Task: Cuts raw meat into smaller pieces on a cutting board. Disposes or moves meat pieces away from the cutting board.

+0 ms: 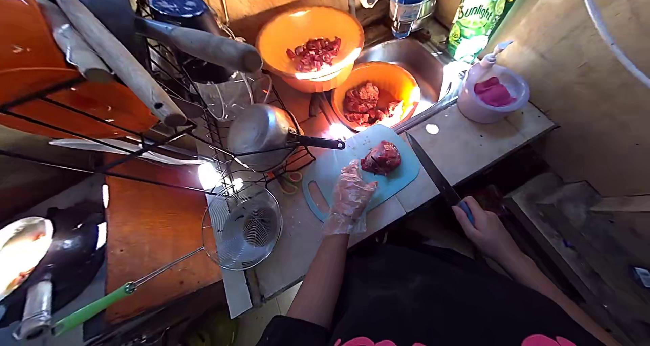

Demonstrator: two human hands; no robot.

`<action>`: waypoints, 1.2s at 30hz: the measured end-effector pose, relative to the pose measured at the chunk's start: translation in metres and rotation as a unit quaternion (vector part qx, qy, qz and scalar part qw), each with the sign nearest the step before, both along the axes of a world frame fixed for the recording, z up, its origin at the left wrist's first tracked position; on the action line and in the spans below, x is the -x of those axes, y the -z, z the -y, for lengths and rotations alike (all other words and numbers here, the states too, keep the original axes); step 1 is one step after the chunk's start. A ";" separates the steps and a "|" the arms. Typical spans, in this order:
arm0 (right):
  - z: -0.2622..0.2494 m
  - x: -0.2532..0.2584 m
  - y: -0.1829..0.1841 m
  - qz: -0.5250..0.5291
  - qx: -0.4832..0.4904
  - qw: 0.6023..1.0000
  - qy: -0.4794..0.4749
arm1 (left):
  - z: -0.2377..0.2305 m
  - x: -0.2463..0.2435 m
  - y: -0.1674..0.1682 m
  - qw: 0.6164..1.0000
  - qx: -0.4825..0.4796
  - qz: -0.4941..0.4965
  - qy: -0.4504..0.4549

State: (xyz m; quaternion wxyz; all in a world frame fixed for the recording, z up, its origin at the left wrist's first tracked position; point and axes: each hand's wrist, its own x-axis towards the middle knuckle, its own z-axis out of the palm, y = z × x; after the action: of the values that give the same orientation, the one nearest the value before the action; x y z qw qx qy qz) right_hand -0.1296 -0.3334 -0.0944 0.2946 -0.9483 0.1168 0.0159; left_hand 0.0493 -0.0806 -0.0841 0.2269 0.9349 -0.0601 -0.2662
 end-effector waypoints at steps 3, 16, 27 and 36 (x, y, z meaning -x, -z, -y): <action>-0.002 0.000 0.000 0.002 0.000 1.000 -0.007 | 0.012 -0.009 0.020 0.998 0.011 0.059 0.000; -0.010 0.007 0.006 0.004 -0.007 1.000 -0.014 | 0.047 -0.019 0.011 0.994 0.027 -0.005 -0.109; -0.004 0.009 0.010 0.006 -0.009 1.000 0.000 | 0.023 -0.002 0.024 0.974 0.121 -0.015 -0.189; -0.010 0.003 0.013 0.008 -0.013 1.000 -0.013 | 0.010 0.046 0.025 0.878 0.284 -0.085 -0.376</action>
State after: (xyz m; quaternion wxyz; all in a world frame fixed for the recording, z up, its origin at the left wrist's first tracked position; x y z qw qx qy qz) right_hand -0.1330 -0.3231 -0.1074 0.3073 -0.9461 0.1020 0.0138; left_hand 0.0031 -0.0908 -0.1095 0.5696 0.7565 0.2424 -0.2109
